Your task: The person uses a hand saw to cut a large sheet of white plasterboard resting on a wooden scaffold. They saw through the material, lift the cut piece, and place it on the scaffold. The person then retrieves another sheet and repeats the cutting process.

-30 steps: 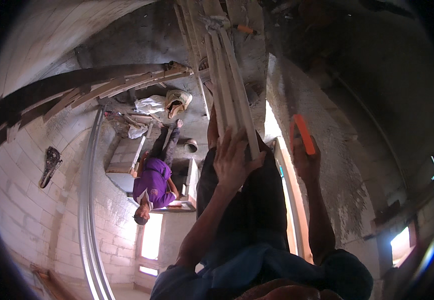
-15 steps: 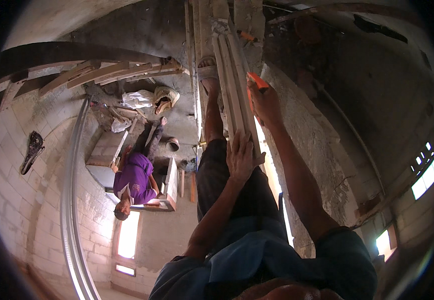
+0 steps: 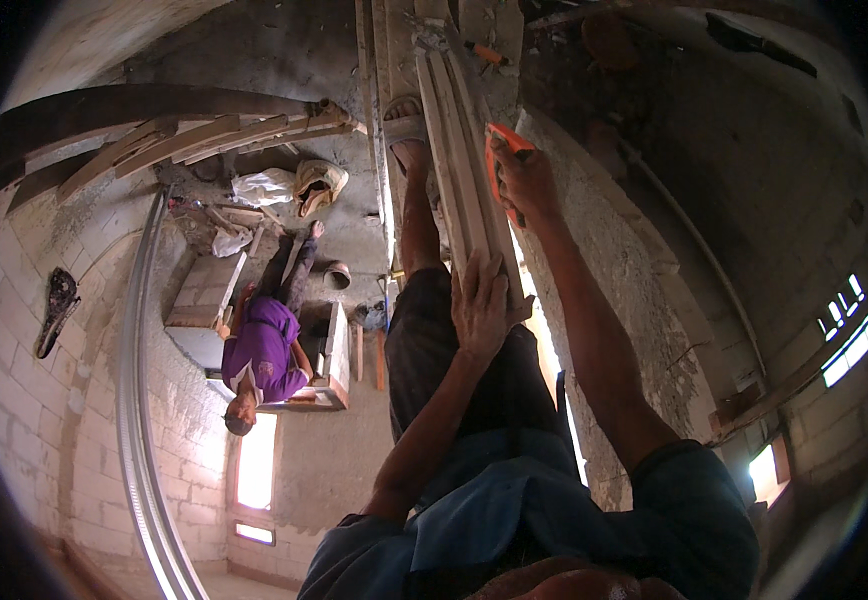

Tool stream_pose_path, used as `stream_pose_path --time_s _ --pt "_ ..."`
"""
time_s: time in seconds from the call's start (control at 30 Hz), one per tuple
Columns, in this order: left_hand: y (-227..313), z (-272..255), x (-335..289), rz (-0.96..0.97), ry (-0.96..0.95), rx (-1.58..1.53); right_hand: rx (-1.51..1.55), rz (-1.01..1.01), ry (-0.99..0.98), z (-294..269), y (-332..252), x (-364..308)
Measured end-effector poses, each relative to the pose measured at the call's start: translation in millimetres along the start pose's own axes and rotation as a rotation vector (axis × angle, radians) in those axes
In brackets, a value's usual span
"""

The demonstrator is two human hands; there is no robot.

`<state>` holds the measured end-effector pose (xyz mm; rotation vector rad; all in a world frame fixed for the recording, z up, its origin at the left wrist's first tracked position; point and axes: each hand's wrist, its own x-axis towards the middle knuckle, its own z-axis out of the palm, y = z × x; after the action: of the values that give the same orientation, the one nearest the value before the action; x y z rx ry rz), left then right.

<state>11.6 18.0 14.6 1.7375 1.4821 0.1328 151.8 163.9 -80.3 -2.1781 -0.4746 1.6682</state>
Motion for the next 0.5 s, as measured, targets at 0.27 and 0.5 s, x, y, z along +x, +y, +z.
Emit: stream_pose_path --time_s 0.27,0.5 --pt "0.9 3.9 -0.1 0.004 -0.005 0.012 0.04 -0.046 0.016 -1.2 10.8 7.6" --pt "3.1 -1.9 1.7 0.006 0.017 -0.002 -0.186 -0.046 0.044 -6.1 4.9 -38.8"
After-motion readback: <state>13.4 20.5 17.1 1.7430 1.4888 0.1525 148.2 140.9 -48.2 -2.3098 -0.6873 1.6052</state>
